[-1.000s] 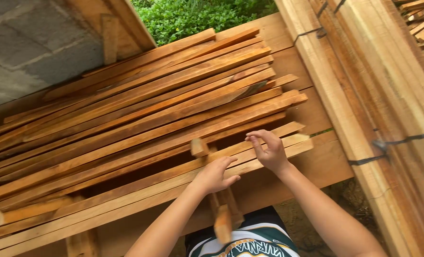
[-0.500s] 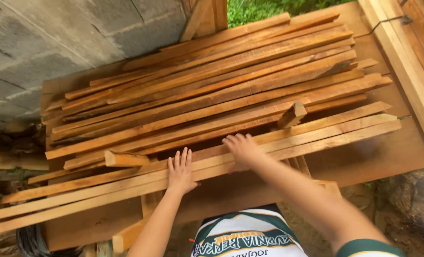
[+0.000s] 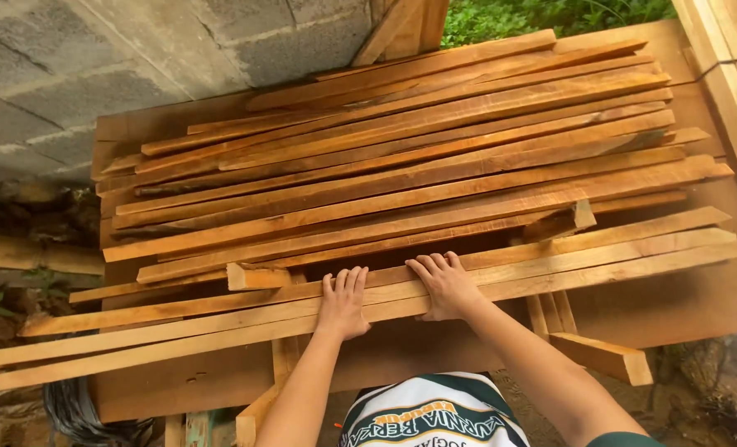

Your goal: The person arranges a stack of wooden planks on a workbench, aligning them by hand. They then use black plastic zip ties to secure the planks together, wrapping and tightening the ties around the bundle.

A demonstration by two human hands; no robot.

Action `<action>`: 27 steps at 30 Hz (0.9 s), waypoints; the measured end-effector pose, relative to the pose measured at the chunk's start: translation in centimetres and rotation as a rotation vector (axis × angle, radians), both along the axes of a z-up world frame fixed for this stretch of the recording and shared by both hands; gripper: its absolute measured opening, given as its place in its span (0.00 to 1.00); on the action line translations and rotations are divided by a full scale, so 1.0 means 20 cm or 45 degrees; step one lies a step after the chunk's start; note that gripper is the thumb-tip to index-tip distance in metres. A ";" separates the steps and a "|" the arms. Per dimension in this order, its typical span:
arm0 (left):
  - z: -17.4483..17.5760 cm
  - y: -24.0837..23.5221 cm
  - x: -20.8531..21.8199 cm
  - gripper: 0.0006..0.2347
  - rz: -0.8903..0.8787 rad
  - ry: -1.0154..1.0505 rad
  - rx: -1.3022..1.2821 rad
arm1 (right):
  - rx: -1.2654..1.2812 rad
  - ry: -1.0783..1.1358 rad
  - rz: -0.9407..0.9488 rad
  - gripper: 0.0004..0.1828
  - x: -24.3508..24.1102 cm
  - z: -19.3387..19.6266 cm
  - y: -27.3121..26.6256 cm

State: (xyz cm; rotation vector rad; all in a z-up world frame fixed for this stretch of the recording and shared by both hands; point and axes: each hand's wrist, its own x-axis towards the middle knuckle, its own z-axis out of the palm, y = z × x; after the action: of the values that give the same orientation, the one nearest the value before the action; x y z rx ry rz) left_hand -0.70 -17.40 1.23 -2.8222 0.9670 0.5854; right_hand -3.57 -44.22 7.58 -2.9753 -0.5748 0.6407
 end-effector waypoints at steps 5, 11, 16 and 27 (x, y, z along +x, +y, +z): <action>0.01 0.00 -0.20 0.52 0.331 -0.002 -0.224 | 0.190 -0.044 -0.052 0.55 0.08 -0.10 0.00; -0.02 -0.09 -0.64 0.12 1.016 -0.248 -1.247 | 0.234 0.318 -0.202 0.43 0.34 -0.12 0.12; 0.10 -0.23 -0.42 0.17 2.590 0.118 -1.531 | 0.340 0.746 -0.186 0.45 0.48 -0.11 0.11; 0.37 -0.49 0.02 0.38 3.457 0.521 -2.088 | 0.325 1.299 -0.237 0.75 0.62 -0.21 0.19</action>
State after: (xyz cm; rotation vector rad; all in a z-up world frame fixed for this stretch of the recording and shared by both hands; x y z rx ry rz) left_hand -0.23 -27.24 8.62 0.5495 1.5502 0.0147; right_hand 8.81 -40.48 3.31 -2.0199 -0.2429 1.6943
